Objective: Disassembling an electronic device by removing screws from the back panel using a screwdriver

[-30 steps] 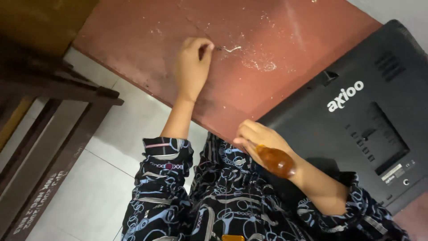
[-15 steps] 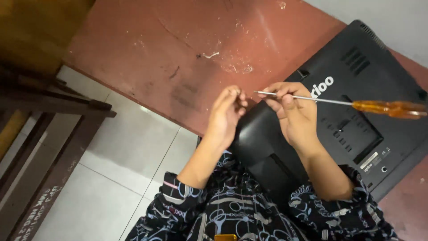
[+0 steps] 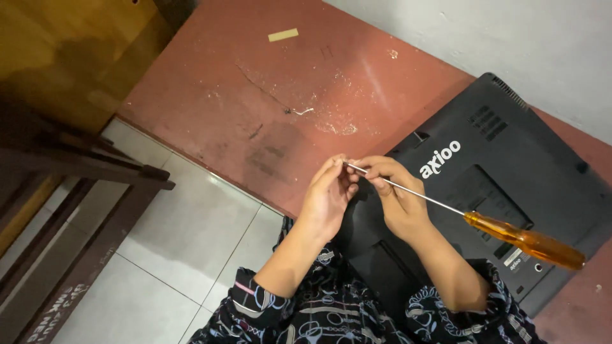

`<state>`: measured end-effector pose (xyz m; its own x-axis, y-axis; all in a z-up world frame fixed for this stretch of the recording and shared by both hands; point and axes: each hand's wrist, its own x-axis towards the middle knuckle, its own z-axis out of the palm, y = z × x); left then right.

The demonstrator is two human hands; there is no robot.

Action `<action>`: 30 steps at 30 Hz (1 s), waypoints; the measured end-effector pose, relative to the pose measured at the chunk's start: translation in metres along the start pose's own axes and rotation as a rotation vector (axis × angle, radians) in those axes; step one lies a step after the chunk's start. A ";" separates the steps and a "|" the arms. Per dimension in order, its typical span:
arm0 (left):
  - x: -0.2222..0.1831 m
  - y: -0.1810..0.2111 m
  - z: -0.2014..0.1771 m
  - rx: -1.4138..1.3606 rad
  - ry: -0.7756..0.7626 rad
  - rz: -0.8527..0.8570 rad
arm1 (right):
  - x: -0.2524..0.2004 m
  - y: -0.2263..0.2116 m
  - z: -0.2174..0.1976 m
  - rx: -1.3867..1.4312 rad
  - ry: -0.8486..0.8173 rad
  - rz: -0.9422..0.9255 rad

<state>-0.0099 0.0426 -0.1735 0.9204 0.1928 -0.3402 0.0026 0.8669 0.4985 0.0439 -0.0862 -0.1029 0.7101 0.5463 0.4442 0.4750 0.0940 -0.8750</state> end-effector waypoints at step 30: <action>-0.017 0.014 0.017 0.526 0.144 0.401 | -0.005 0.008 -0.005 0.305 0.123 0.153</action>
<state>-0.0190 0.0439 -0.1469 0.8287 0.5439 -0.1323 -0.1049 0.3830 0.9178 0.0469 -0.0924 -0.1114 0.8272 0.4706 0.3071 0.1945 0.2729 -0.9422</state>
